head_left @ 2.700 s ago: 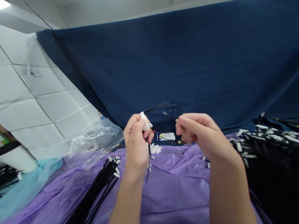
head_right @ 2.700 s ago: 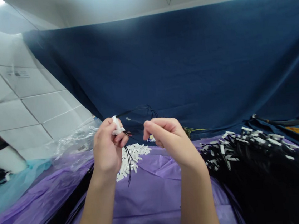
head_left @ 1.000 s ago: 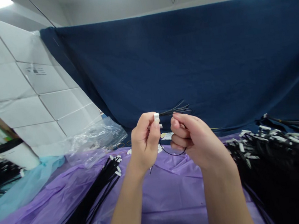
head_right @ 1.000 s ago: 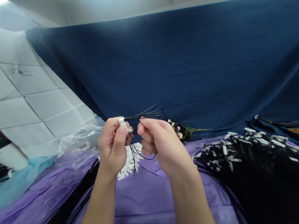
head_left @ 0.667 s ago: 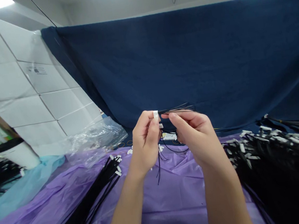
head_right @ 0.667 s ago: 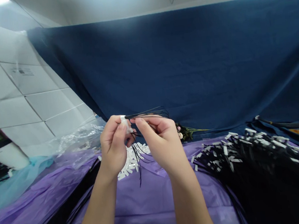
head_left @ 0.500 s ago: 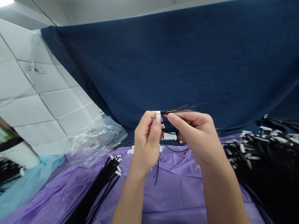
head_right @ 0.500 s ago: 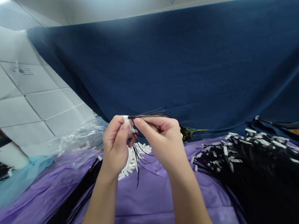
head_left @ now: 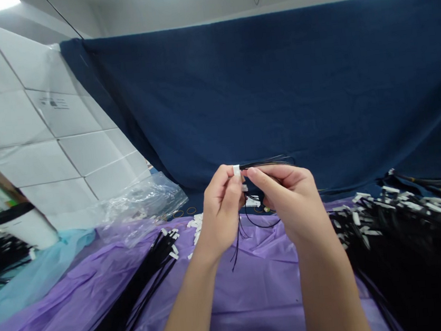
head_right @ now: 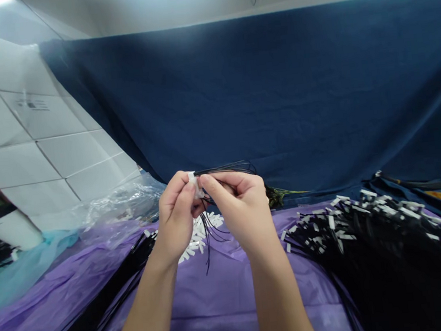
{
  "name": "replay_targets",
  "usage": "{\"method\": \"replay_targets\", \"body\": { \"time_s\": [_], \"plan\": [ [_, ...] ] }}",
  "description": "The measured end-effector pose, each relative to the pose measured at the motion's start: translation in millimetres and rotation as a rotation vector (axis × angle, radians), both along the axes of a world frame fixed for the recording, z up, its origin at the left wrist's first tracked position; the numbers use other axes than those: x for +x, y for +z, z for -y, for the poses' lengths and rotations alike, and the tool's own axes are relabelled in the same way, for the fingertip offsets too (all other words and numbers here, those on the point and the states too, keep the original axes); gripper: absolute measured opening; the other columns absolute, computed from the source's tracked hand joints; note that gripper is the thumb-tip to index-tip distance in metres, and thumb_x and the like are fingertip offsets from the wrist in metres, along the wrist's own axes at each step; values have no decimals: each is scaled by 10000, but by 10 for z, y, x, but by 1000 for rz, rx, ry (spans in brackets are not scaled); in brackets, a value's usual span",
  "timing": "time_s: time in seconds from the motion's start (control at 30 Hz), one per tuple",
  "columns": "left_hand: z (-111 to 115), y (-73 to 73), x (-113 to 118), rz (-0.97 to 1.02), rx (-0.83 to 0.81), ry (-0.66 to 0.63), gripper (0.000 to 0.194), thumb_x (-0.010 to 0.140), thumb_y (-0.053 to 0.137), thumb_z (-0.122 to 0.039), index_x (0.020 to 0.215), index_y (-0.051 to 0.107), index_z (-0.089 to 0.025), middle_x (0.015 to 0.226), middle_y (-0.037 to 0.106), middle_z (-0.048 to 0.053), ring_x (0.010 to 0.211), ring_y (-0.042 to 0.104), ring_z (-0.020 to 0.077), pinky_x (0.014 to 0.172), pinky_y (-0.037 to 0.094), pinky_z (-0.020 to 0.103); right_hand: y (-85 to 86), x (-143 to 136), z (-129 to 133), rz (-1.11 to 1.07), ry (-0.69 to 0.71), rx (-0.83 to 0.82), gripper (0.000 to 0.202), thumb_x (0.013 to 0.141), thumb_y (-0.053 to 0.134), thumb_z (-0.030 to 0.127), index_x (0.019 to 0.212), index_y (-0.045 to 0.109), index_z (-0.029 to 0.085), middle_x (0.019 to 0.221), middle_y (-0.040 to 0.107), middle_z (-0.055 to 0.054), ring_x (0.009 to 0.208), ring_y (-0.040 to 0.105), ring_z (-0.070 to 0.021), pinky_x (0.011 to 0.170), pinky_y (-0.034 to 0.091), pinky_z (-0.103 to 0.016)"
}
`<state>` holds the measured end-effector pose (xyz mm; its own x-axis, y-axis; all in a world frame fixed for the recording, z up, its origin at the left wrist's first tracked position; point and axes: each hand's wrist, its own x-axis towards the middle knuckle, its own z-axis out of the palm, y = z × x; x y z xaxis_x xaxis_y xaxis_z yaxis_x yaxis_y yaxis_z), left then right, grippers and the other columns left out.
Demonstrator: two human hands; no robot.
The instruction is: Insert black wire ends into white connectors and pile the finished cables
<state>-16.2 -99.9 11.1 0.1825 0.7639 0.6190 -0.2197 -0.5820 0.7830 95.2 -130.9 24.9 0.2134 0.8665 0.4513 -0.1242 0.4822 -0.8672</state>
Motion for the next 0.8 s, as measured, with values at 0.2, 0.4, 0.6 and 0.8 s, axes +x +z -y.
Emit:
{"method": "replay_targets", "body": {
  "time_s": [0.2, 0.4, 0.6, 0.8],
  "plan": [
    [-74, 31, 25, 156, -245, -13, 196, 872, 493, -279, 705, 444, -188, 610, 339, -48, 474, 315, 59, 429, 270, 161, -3, 3, 76, 246, -369, 54, 281, 772, 700, 350, 1016, 700, 210, 700, 522, 4, 575, 441, -113, 482, 358, -240],
    [-150, 64, 8, 359, -293, 120, 168, 827, 482, -198, 676, 411, -183, 581, 292, -70, 440, 277, 41, 436, 311, 148, 51, 13, 312, 472, -451, 57, 123, 854, 613, 347, 841, 656, 233, 741, 611, -17, 619, 519, -142, 551, 393, -267],
    [-131, 92, -17, 522, -323, 140, 176, 848, 481, -220, 699, 390, -197, 528, 269, -94, 420, 305, 44, 629, 486, 227, -34, -77, 169, 1033, -185, -188, 194, 883, 550, 328, 890, 673, 179, 876, 678, -117, 750, 583, -227, 599, 324, -305],
    [-121, 72, -27, 571, -225, 78, 175, 847, 534, -250, 722, 425, -193, 576, 342, -74, 486, 398, 57, 632, 471, 218, -154, -94, -164, 842, 39, 44, 231, 922, 416, 194, 784, 602, 192, 741, 628, -35, 642, 501, -137, 578, 283, -258]
  ]
}}
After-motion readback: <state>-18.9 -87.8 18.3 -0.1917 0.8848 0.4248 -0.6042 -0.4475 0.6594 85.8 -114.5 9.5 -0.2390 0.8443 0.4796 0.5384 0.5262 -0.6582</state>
